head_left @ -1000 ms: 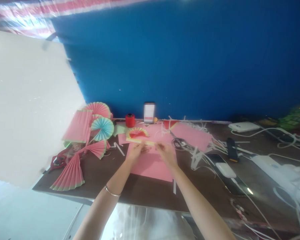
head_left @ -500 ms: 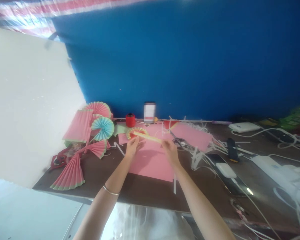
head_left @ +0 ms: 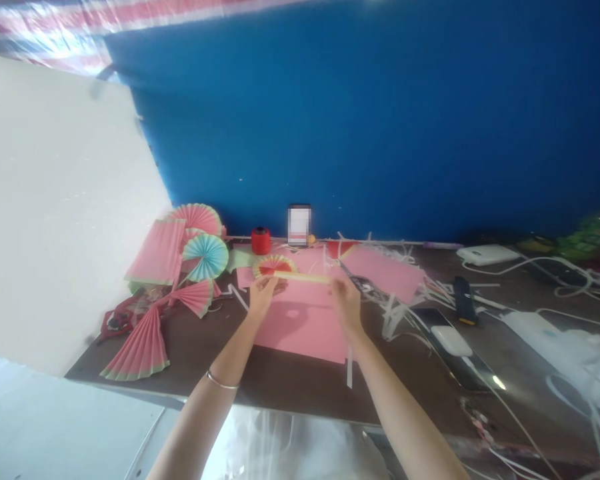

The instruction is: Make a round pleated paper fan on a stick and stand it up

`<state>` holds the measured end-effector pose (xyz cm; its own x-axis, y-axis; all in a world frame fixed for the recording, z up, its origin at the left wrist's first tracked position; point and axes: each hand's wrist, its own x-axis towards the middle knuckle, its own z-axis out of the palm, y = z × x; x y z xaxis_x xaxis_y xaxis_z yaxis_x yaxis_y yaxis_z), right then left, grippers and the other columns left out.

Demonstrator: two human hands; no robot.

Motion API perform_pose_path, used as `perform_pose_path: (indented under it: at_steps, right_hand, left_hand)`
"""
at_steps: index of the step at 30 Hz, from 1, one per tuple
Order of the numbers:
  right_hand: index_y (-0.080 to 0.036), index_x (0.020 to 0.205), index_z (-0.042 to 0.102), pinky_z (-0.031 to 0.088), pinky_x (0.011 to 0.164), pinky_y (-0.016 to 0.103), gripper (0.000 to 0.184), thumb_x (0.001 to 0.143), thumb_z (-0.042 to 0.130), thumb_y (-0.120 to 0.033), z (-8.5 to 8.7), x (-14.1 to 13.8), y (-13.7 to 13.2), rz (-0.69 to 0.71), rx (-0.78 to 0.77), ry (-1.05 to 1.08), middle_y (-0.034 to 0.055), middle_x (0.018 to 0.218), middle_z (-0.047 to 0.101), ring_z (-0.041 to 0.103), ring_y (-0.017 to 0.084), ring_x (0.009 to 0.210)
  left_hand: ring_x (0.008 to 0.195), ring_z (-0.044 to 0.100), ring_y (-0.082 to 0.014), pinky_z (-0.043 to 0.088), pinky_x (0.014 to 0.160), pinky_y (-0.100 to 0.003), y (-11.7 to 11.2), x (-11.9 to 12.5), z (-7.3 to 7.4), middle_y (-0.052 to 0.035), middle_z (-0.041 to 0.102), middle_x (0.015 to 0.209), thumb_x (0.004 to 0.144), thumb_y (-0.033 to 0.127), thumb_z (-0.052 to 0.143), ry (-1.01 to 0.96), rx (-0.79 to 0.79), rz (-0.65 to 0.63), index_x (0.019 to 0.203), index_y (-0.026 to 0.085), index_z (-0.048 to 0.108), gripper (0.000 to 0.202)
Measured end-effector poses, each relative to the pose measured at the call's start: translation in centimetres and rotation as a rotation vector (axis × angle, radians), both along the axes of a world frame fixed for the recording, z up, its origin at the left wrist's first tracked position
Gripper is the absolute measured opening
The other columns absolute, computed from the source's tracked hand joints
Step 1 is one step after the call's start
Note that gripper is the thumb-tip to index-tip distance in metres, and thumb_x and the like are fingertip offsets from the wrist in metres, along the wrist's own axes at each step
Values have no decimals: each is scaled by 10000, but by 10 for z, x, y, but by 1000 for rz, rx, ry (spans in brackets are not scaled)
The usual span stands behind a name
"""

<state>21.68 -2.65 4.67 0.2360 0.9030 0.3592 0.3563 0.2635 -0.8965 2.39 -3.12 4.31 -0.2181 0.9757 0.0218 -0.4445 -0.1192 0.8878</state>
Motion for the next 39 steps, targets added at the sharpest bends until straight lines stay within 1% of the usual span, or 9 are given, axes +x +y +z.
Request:
perform_pose_path:
  at_steps: [3, 6, 8, 10, 13, 18, 27, 33, 39]
  right_hand:
    - [-162, 942, 571, 438, 703, 367, 297, 821, 474, -416, -3, 1, 1, -133, 127, -75, 103, 891, 629, 575, 226, 774]
    - [-167, 991, 577, 397, 814, 422, 250, 840, 479, -340, -3, -1, -4, -264, 373, -330, 140, 1018, 610, 545, 266, 940]
    - [-195, 921, 612, 361, 859, 422, 171, 849, 489, -289, 0, -7, -11, -213, 497, -548, 119, 992, 624, 538, 261, 965]
    - [-228, 894, 635, 350, 863, 389, 152, 862, 488, -253, 3, -14, -20, -61, 554, -709, 81, 956, 639, 551, 231, 943]
    - [-262, 985, 635, 340, 873, 357, 203, 887, 461, -225, 7, -23, -31, 88, 570, -794, 45, 976, 645, 550, 202, 963]
    - [-262, 1021, 636, 355, 844, 343, 229, 895, 455, -201, 7, -25, -32, 99, 591, -793, 44, 952, 653, 570, 187, 916]
    - [-258, 1086, 621, 353, 853, 338, 285, 900, 427, -165, 10, -24, -33, 149, 614, -806, 48, 941, 666, 591, 184, 910]
    - [-245, 1007, 643, 349, 864, 338, 256, 909, 412, -191, 13, -22, -34, 131, 595, -891, 43, 929, 679, 597, 177, 882]
    - [-224, 979, 635, 326, 872, 329, 256, 907, 398, -160, 16, -22, -35, 147, 619, -935, 45, 906, 680, 591, 170, 881]
  left_hand:
    - [693, 687, -232, 548, 748, -396, -1, 3, -3, -113, 706, 701, 567, 481, 738, 62, 12, -1, 743, 92, 660, 434]
    - [722, 684, -222, 544, 756, -380, -2, 6, -7, -108, 706, 717, 608, 472, 717, 117, 34, 10, 765, 94, 688, 410]
    - [734, 680, -216, 540, 763, -368, -5, 9, -7, -101, 705, 721, 636, 456, 703, 173, 51, 7, 757, 101, 700, 375]
    - [743, 674, -210, 536, 757, -353, -10, 12, -5, -91, 705, 726, 669, 435, 683, 246, 81, -20, 764, 111, 710, 339]
    - [742, 660, -194, 525, 732, -317, -21, 18, 2, -74, 708, 744, 723, 384, 639, 388, 152, -67, 790, 133, 721, 272]
    - [725, 627, -181, 481, 636, -246, -31, 25, 6, -45, 713, 750, 752, 320, 596, 608, 236, -71, 788, 159, 731, 213]
    - [758, 637, -200, 494, 608, -248, -34, 24, 5, -48, 719, 828, 723, 241, 599, 654, 263, -42, 863, 178, 733, 204]
    - [803, 643, -213, 497, 760, -302, -32, 23, -3, -55, 717, 856, 709, 202, 602, 695, 349, -8, 848, 205, 734, 192]
    - [812, 648, -228, 471, 831, -326, -31, 21, -3, -66, 714, 844, 683, 208, 637, 676, 327, -36, 808, 216, 734, 159]
